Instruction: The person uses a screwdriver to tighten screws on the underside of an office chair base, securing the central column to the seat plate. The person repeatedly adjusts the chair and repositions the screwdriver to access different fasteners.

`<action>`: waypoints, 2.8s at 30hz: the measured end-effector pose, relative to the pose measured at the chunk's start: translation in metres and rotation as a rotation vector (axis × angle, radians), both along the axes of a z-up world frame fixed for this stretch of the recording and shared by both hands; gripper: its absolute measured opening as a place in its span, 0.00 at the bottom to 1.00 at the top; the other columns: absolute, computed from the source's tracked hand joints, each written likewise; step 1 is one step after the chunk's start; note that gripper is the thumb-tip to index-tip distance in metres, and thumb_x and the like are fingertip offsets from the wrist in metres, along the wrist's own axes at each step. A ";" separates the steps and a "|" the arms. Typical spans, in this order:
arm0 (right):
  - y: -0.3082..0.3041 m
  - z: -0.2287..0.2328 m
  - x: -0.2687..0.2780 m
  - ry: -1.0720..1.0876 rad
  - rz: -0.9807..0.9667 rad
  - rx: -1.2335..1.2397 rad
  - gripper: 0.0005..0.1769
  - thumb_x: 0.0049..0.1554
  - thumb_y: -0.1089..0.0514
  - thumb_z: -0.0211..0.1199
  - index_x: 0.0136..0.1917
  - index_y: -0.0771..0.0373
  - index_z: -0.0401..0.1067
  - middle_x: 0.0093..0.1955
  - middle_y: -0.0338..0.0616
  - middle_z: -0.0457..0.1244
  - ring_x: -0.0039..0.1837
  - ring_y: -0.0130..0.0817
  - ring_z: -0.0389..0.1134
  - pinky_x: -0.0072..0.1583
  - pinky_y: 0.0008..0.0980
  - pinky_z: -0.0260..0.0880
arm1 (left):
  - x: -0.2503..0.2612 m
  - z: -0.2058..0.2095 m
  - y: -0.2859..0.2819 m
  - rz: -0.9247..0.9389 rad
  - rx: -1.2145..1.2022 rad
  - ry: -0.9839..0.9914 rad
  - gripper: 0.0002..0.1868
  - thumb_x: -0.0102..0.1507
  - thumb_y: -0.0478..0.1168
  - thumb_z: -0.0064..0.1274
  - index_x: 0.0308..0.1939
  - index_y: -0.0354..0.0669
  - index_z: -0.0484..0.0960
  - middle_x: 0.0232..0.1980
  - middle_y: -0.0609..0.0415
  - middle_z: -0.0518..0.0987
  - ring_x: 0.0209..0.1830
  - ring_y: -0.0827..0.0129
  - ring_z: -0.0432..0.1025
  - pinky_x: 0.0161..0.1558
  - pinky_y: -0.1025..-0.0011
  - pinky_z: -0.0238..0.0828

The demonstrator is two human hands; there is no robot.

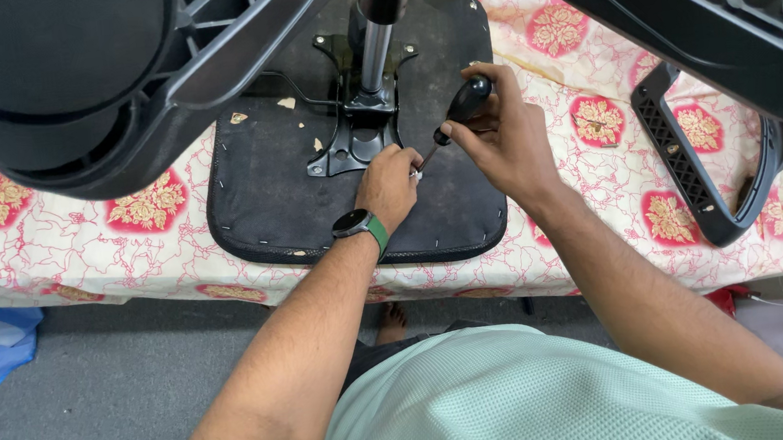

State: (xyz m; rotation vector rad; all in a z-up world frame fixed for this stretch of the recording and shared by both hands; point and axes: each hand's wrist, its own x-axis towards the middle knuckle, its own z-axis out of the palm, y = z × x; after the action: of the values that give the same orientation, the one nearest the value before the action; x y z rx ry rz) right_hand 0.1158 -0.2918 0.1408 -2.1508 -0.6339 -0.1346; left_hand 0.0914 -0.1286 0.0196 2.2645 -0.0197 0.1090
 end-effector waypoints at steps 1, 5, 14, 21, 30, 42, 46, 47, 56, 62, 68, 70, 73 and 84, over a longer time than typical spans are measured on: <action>0.000 -0.001 0.000 -0.003 -0.011 -0.016 0.31 0.59 0.63 0.72 0.69 0.60 0.58 0.50 0.50 0.72 0.54 0.37 0.78 0.52 0.32 0.81 | 0.001 -0.002 0.000 -0.009 -0.005 0.013 0.10 0.62 0.30 0.58 0.47 0.42 0.83 0.48 0.53 0.79 0.49 0.61 0.78 0.51 0.64 0.77; 0.002 -0.003 0.000 -0.007 -0.015 -0.049 0.30 0.58 0.62 0.73 0.67 0.61 0.58 0.49 0.50 0.72 0.52 0.38 0.78 0.51 0.33 0.81 | 0.002 -0.006 0.004 -0.042 -0.020 0.021 0.12 0.60 0.30 0.59 0.47 0.43 0.83 0.48 0.54 0.78 0.48 0.63 0.78 0.50 0.65 0.77; 0.001 -0.005 0.002 -0.016 0.021 -0.059 0.31 0.57 0.62 0.73 0.67 0.62 0.59 0.48 0.49 0.72 0.52 0.38 0.78 0.51 0.33 0.81 | 0.003 -0.015 0.018 -0.122 -0.188 0.011 0.16 0.58 0.27 0.60 0.49 0.44 0.84 0.48 0.56 0.78 0.43 0.70 0.77 0.50 0.71 0.78; 0.000 -0.008 0.001 -0.018 0.037 -0.037 0.30 0.57 0.63 0.73 0.66 0.63 0.59 0.48 0.49 0.72 0.52 0.38 0.78 0.52 0.34 0.80 | 0.005 -0.018 0.020 -0.123 -0.230 -0.017 0.18 0.56 0.26 0.61 0.49 0.43 0.84 0.48 0.56 0.78 0.43 0.71 0.77 0.49 0.73 0.79; 0.002 -0.006 0.001 0.004 0.053 -0.033 0.29 0.58 0.62 0.72 0.65 0.63 0.59 0.49 0.51 0.72 0.54 0.38 0.78 0.53 0.33 0.81 | 0.008 -0.020 0.015 -0.076 -0.187 0.044 0.09 0.64 0.37 0.60 0.48 0.47 0.85 0.47 0.58 0.78 0.43 0.73 0.77 0.49 0.72 0.76; 0.007 0.005 -0.006 0.003 0.006 -0.014 0.20 0.60 0.59 0.72 0.61 0.66 0.68 0.50 0.47 0.71 0.55 0.34 0.77 0.56 0.32 0.82 | 0.004 -0.015 0.009 -0.012 -0.149 0.052 0.08 0.62 0.36 0.60 0.46 0.48 0.84 0.46 0.61 0.77 0.43 0.74 0.77 0.49 0.72 0.78; 0.006 0.015 -0.007 -0.006 0.076 0.006 0.22 0.56 0.60 0.74 0.62 0.65 0.73 0.58 0.48 0.67 0.61 0.35 0.73 0.60 0.34 0.77 | 0.003 -0.013 0.009 -0.004 -0.142 0.065 0.08 0.62 0.36 0.60 0.45 0.49 0.84 0.47 0.62 0.77 0.42 0.74 0.77 0.48 0.72 0.78; 0.006 0.018 -0.007 0.017 0.079 -0.013 0.23 0.55 0.60 0.75 0.62 0.64 0.74 0.58 0.48 0.66 0.61 0.35 0.73 0.60 0.34 0.77 | 0.003 -0.012 0.008 0.002 -0.133 0.070 0.08 0.62 0.36 0.60 0.45 0.49 0.84 0.46 0.62 0.77 0.42 0.75 0.77 0.48 0.72 0.78; 0.014 0.024 -0.020 -0.083 0.090 -0.010 0.28 0.57 0.63 0.70 0.71 0.61 0.69 0.59 0.44 0.64 0.61 0.35 0.72 0.60 0.34 0.78 | 0.002 -0.014 0.002 0.031 0.011 0.020 0.06 0.64 0.39 0.59 0.45 0.50 0.82 0.46 0.61 0.76 0.46 0.70 0.76 0.49 0.67 0.76; 0.013 0.018 -0.020 -0.157 0.022 0.053 0.21 0.59 0.61 0.74 0.65 0.60 0.75 0.57 0.44 0.67 0.59 0.32 0.73 0.57 0.32 0.81 | 0.001 -0.016 0.000 0.040 0.037 0.005 0.08 0.64 0.38 0.59 0.47 0.50 0.81 0.47 0.61 0.76 0.49 0.70 0.75 0.51 0.67 0.76; 0.014 0.015 -0.020 -0.141 0.030 0.062 0.21 0.58 0.62 0.73 0.65 0.60 0.76 0.55 0.43 0.68 0.56 0.29 0.74 0.56 0.30 0.79 | -0.004 -0.014 0.003 0.036 0.002 -0.036 0.12 0.62 0.36 0.60 0.48 0.49 0.79 0.46 0.61 0.75 0.49 0.70 0.74 0.51 0.67 0.75; 0.015 0.014 -0.021 -0.138 0.056 0.065 0.21 0.59 0.63 0.72 0.66 0.60 0.76 0.55 0.43 0.68 0.56 0.29 0.74 0.57 0.30 0.79 | -0.004 -0.013 0.003 0.041 -0.008 -0.040 0.12 0.62 0.36 0.60 0.48 0.49 0.79 0.46 0.61 0.76 0.48 0.70 0.75 0.51 0.67 0.75; 0.017 0.012 -0.022 -0.136 0.065 0.070 0.20 0.59 0.64 0.72 0.65 0.61 0.76 0.54 0.43 0.69 0.56 0.29 0.75 0.57 0.29 0.80 | -0.003 -0.011 0.002 0.041 -0.019 -0.023 0.11 0.62 0.36 0.61 0.47 0.50 0.79 0.45 0.61 0.75 0.47 0.70 0.75 0.50 0.67 0.75; -0.002 0.008 -0.019 -0.068 -0.016 0.027 0.18 0.61 0.65 0.69 0.64 0.62 0.74 0.54 0.44 0.72 0.54 0.29 0.76 0.52 0.28 0.81 | -0.004 -0.007 0.002 0.042 -0.015 -0.011 0.11 0.62 0.35 0.60 0.47 0.49 0.80 0.45 0.62 0.76 0.47 0.72 0.74 0.50 0.69 0.75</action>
State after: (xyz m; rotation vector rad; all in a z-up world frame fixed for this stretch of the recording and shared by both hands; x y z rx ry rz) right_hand 0.0965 -0.2935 0.1488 -2.1332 -0.6512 -0.2246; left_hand 0.0878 -0.1269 0.0122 2.2502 0.0225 0.1428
